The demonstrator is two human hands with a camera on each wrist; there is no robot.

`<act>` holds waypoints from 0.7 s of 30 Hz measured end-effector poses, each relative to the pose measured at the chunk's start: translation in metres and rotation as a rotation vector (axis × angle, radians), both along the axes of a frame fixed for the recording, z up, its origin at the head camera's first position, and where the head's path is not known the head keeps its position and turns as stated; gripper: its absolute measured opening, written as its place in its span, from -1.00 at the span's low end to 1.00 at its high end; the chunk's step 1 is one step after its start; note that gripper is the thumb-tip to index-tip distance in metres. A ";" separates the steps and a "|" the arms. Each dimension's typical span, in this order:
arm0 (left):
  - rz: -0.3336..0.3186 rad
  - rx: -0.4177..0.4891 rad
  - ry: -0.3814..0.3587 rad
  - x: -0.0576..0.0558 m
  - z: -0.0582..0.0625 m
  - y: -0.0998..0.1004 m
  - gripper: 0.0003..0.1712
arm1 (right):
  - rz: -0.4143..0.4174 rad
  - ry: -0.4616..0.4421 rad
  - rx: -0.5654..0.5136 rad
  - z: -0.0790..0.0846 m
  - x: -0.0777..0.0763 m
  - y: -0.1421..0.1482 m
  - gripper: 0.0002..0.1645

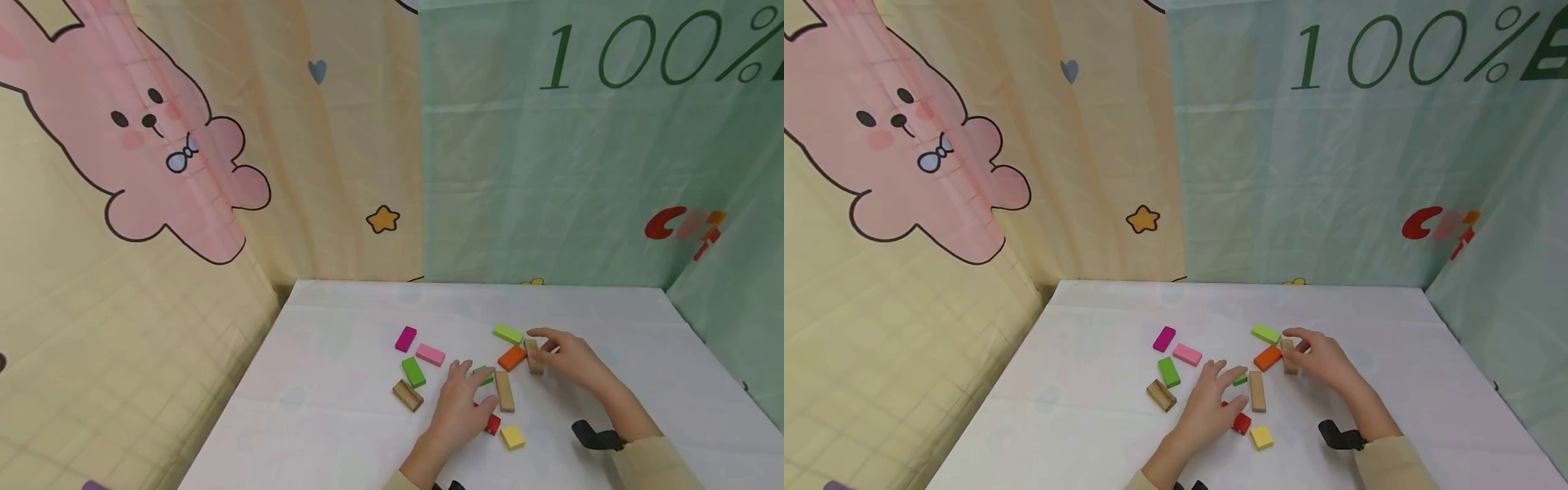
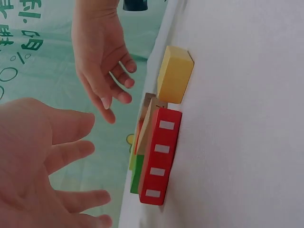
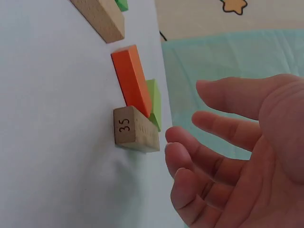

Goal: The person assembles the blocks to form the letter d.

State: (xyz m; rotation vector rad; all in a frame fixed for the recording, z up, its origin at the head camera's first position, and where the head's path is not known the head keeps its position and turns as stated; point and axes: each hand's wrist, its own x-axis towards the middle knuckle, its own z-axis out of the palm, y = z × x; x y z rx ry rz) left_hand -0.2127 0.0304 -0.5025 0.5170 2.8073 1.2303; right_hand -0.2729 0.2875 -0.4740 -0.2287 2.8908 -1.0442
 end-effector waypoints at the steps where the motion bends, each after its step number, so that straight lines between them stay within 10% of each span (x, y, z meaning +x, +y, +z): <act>1: 0.003 0.021 -0.010 -0.001 -0.001 0.003 -0.48 | 0.000 -0.010 0.003 0.000 -0.002 0.003 -0.38; 21: -0.006 -0.147 -0.007 -0.009 -0.024 0.022 -0.42 | 0.094 -0.080 -0.069 -0.031 -0.019 0.025 -0.11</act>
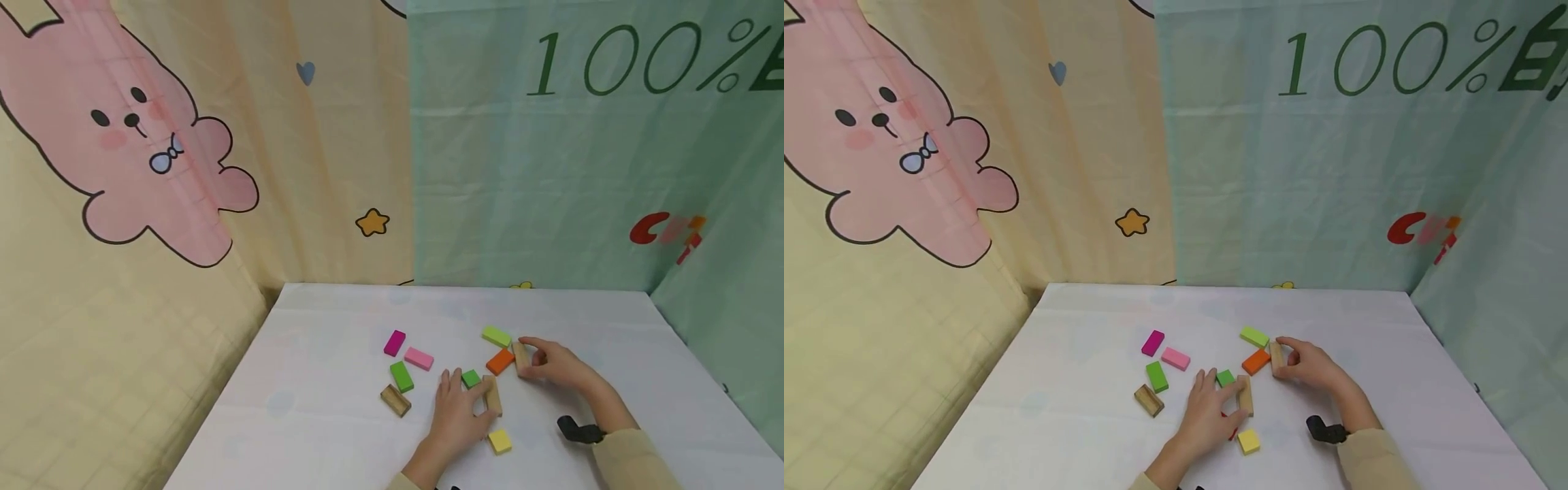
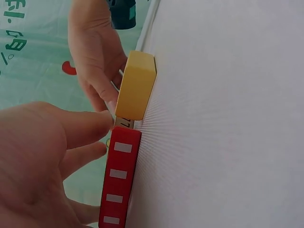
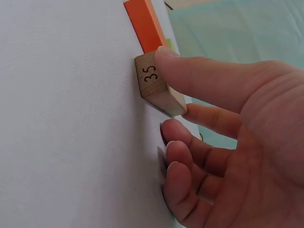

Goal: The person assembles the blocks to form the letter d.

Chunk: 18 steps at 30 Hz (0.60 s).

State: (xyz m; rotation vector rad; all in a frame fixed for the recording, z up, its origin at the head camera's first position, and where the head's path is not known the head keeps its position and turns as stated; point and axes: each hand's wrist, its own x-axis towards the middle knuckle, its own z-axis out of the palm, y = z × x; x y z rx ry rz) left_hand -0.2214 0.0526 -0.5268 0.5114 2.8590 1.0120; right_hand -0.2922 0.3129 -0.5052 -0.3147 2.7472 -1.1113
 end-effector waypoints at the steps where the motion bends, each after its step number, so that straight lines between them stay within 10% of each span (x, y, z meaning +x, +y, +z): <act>1: -0.001 0.000 0.004 0.000 -0.001 -0.001 -0.43 | -0.009 -0.004 0.007 -0.001 -0.001 -0.001 -0.12; 18: 0.029 -0.057 0.076 0.003 -0.005 0.001 -0.51 | -0.127 -0.014 0.060 0.000 -0.002 -0.007 -0.14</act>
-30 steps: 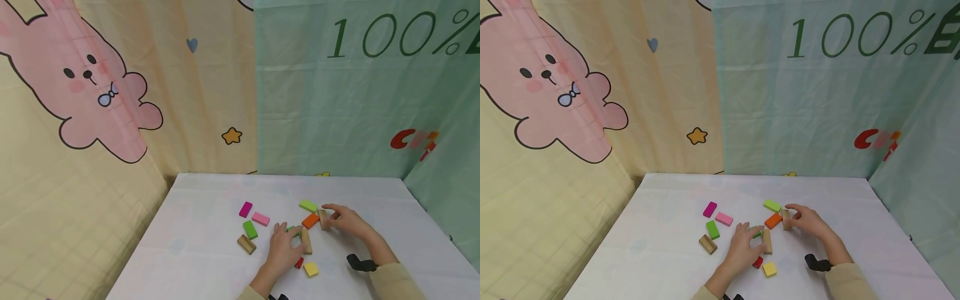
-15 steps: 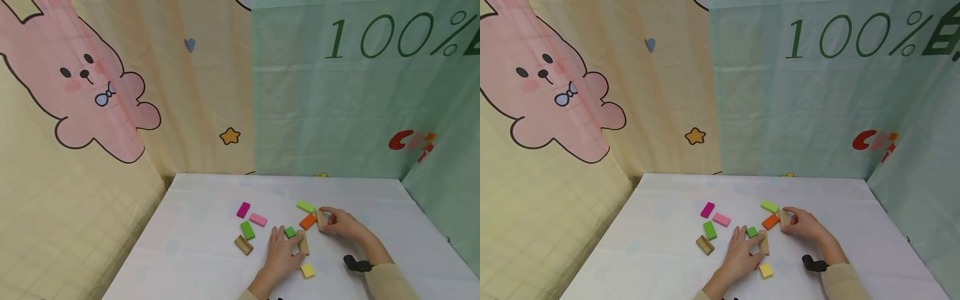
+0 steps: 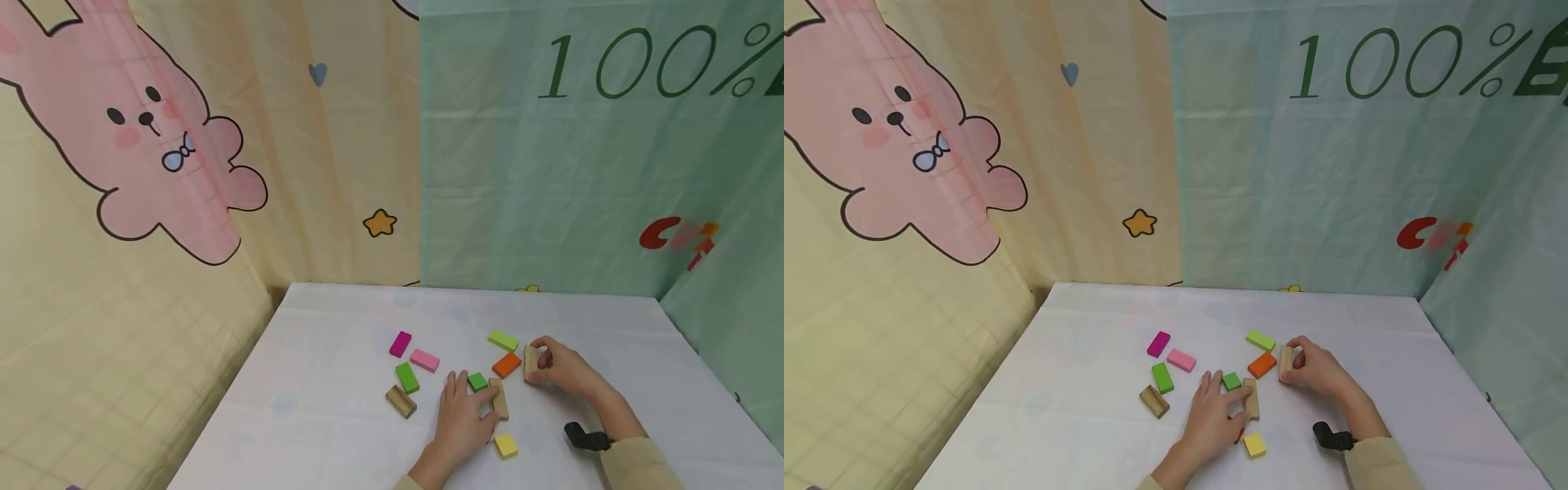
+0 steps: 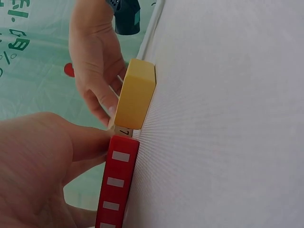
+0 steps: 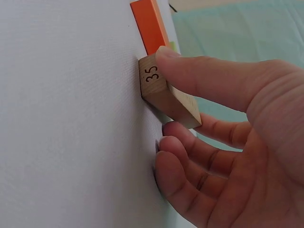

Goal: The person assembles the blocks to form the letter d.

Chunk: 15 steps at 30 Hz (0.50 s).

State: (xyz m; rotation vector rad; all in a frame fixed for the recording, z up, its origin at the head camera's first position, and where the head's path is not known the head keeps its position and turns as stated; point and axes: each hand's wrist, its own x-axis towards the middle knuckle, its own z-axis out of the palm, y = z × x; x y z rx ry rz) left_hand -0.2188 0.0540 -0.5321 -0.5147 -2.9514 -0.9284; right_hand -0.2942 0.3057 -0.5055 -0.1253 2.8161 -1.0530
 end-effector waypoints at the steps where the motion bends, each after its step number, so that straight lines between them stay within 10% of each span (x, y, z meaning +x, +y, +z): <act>1: 0.000 -0.002 0.001 0.000 0.000 0.000 -0.51 | -0.009 -0.006 -0.002 0.000 0.000 -0.001 -0.13; 15: 0.018 -0.007 0.048 0.000 0.000 0.001 -0.57 | -0.112 -0.046 -0.147 -0.003 -0.004 -0.002 -0.43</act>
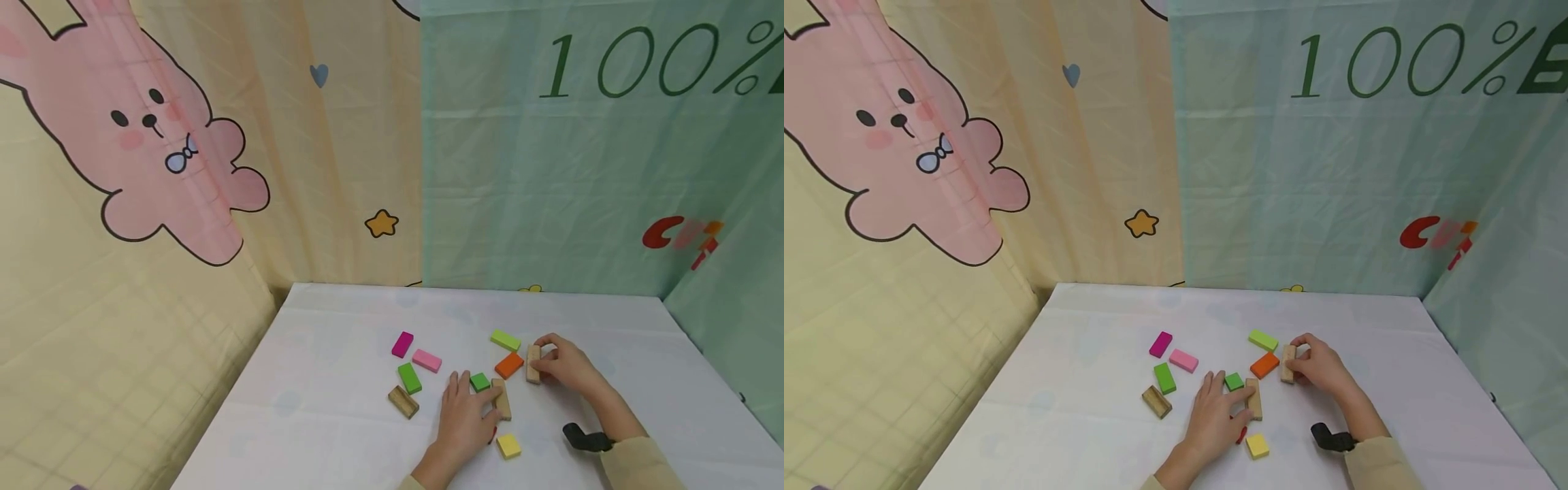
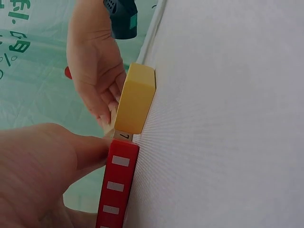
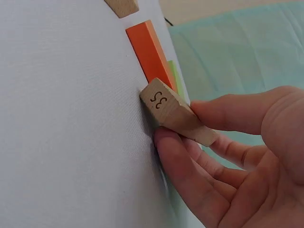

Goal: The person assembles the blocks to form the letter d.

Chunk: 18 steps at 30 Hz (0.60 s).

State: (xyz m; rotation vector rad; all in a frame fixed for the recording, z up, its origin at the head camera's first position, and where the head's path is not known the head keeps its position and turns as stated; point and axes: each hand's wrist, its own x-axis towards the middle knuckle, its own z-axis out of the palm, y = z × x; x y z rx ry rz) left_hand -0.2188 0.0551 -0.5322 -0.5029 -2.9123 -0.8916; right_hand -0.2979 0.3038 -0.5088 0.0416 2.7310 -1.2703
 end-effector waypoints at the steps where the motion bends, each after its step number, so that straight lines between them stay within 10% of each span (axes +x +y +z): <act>1: 0.000 -0.004 0.000 0.000 0.000 0.000 -0.57 | -0.012 -0.008 -0.018 0.000 0.000 0.000 -0.44; 18: -0.012 -0.046 0.017 -0.002 -0.002 -0.001 -0.56 | -0.033 0.036 -0.192 -0.004 0.001 -0.033 -0.45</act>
